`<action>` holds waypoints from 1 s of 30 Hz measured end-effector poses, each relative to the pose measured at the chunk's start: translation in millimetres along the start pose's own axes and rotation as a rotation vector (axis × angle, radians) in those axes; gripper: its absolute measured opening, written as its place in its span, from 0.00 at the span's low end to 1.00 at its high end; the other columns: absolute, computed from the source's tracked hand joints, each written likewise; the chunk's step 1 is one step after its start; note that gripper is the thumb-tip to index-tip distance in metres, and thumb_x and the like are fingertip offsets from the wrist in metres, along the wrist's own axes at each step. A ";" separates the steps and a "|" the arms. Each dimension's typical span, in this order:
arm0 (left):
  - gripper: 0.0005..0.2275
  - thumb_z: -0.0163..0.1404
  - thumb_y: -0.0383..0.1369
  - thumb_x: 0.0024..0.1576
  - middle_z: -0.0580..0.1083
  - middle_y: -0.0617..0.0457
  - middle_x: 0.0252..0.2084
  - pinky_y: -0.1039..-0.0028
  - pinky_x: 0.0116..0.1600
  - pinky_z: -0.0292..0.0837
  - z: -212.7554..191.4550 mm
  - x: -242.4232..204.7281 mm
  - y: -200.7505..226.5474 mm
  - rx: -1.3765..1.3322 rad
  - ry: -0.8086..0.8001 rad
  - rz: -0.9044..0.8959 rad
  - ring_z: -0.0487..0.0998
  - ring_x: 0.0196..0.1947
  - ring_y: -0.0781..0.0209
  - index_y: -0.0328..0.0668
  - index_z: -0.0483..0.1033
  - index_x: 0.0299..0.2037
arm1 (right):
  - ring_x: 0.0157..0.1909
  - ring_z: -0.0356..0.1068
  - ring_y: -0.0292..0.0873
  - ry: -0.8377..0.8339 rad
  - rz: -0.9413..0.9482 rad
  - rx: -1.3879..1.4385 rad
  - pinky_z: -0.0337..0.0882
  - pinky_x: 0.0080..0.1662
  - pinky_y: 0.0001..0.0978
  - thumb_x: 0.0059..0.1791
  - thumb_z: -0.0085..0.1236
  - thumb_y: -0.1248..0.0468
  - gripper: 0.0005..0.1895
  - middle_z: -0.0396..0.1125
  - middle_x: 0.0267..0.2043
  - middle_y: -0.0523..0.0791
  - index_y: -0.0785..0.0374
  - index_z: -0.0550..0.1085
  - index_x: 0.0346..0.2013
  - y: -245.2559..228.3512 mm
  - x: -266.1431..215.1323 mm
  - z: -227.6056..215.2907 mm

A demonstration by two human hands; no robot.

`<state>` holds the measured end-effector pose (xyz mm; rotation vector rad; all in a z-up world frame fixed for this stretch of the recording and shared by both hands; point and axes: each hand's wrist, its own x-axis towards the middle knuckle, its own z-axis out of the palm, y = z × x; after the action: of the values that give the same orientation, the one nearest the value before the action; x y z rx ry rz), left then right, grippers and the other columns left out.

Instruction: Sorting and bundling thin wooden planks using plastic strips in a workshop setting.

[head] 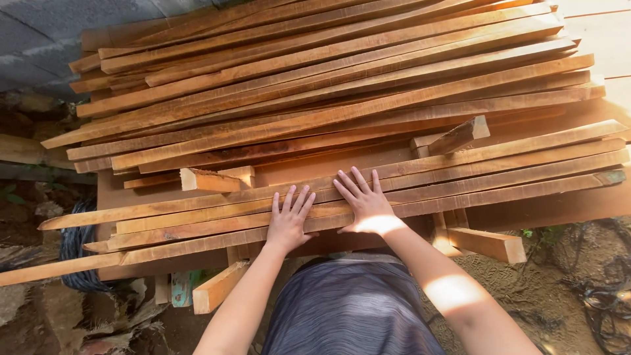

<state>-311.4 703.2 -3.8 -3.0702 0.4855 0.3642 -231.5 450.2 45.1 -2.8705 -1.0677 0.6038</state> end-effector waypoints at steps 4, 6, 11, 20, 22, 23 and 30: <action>0.53 0.63 0.59 0.39 0.43 0.60 0.80 0.39 0.75 0.36 -6.7 1.4 2.2 -0.018 -0.029 -0.014 0.41 0.78 0.48 0.62 0.47 0.76 | 0.81 0.26 0.51 -0.017 0.011 0.025 0.28 0.72 0.67 0.28 0.55 0.20 0.71 0.34 0.82 0.38 0.44 0.44 0.77 0.1 1.3 -4.6; 0.52 0.64 0.58 0.39 0.44 0.60 0.79 0.40 0.75 0.39 -11.8 0.6 5.1 -0.007 -0.045 -0.038 0.43 0.78 0.48 0.62 0.48 0.76 | 0.81 0.25 0.51 -0.035 0.025 0.025 0.27 0.72 0.69 0.28 0.57 0.22 0.72 0.31 0.82 0.38 0.45 0.42 0.78 -1.6 2.1 0.8; 0.54 0.65 0.53 0.41 0.40 0.53 0.80 0.38 0.75 0.37 7.6 -3.8 22.8 0.058 -0.006 -0.068 0.38 0.78 0.41 0.54 0.44 0.76 | 0.81 0.24 0.54 -0.040 0.043 -0.029 0.30 0.72 0.67 0.37 0.63 0.36 0.63 0.29 0.82 0.41 0.46 0.41 0.78 -10.6 -22.3 22.3; 0.51 0.63 0.42 0.45 0.36 0.47 0.80 0.29 0.72 0.34 -0.4 -1.9 22.4 0.118 -0.085 -0.004 0.33 0.77 0.29 0.51 0.40 0.77 | 0.79 0.30 0.63 0.124 -0.058 -0.093 0.35 0.71 0.71 0.39 0.63 0.37 0.59 0.35 0.81 0.44 0.46 0.46 0.77 1.5 -14.9 38.5; 0.52 0.64 0.44 0.44 0.36 0.46 0.80 0.28 0.71 0.35 2.2 -3.4 21.1 0.136 -0.088 0.019 0.33 0.76 0.28 0.51 0.39 0.77 | 0.78 0.31 0.67 0.151 -0.073 -0.104 0.37 0.69 0.75 0.37 0.67 0.40 0.59 0.36 0.80 0.45 0.47 0.48 0.76 0.5 -17.3 39.1; 0.52 0.63 0.45 0.45 0.35 0.46 0.80 0.27 0.71 0.34 2.0 -4.6 19.9 0.127 -0.107 0.024 0.32 0.76 0.26 0.50 0.39 0.77 | 0.78 0.31 0.67 0.179 -0.104 -0.113 0.38 0.69 0.75 0.38 0.66 0.40 0.59 0.36 0.80 0.45 0.47 0.47 0.77 0.1 -17.5 42.9; 0.54 0.65 0.49 0.43 0.36 0.46 0.79 0.28 0.70 0.36 7.7 -3.6 19.2 0.095 -0.041 0.035 0.34 0.76 0.27 0.51 0.40 0.76 | 0.79 0.29 0.63 0.226 -0.133 -0.070 0.36 0.70 0.70 0.35 0.59 0.30 0.61 0.37 0.81 0.42 0.46 0.49 0.76 6.1 -14.7 49.7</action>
<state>-322.3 686.4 -10.0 -2.9597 0.5389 0.3922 -255.9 430.6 3.3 -2.8082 -1.2511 0.2323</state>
